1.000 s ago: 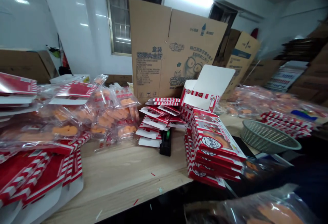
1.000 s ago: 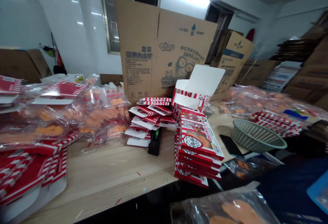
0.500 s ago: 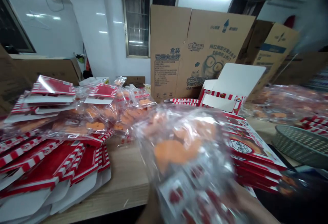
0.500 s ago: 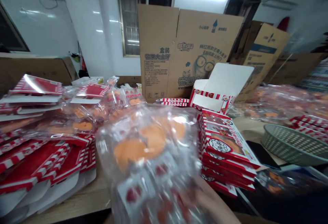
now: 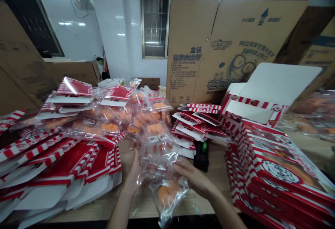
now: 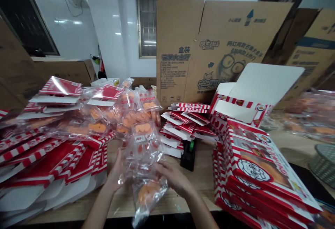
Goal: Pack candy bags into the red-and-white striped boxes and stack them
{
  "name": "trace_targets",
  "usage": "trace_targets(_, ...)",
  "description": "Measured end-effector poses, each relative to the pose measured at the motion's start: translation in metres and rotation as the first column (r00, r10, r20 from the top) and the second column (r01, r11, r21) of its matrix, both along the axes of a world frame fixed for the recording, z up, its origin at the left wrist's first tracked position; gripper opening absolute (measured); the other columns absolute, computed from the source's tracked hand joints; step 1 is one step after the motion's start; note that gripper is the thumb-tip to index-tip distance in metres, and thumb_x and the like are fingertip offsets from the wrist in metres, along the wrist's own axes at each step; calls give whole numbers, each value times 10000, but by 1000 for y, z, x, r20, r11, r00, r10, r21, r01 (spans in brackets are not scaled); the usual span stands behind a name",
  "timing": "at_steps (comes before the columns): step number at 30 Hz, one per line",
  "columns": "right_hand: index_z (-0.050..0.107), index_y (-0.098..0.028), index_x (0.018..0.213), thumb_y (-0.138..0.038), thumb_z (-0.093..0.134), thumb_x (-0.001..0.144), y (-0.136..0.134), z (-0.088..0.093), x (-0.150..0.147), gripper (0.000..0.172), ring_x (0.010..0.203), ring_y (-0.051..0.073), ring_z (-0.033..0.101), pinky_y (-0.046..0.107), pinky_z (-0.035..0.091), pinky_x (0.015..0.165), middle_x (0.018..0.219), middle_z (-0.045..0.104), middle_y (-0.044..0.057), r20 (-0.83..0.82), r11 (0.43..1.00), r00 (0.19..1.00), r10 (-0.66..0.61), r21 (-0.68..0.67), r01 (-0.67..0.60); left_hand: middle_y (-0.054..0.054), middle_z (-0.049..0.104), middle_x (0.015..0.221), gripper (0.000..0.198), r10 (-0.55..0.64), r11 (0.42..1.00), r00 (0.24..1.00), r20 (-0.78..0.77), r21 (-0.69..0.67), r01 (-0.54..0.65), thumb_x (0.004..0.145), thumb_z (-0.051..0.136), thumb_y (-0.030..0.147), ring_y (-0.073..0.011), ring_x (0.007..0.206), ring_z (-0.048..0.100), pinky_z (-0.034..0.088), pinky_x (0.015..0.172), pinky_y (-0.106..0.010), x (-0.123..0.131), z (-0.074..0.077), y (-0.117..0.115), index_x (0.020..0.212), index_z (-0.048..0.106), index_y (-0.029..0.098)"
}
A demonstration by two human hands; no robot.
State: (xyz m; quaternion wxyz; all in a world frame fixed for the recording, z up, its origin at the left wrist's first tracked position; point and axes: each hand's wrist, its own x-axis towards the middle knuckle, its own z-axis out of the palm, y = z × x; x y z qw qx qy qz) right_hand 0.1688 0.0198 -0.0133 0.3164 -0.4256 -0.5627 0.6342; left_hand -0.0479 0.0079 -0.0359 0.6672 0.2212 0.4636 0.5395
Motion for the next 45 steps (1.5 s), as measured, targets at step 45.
trace_targets(45, 596, -234, 915, -160, 555, 814, -25, -23, 53, 133, 887, 196, 653, 291, 535, 754, 968, 693, 81, -89, 290, 877, -473, 924, 250, -56, 636, 979, 210, 424, 731, 511, -747, 616, 295, 857, 551, 281, -173, 893, 611, 492, 801, -351, 151, 148, 260, 995, 581, 126)
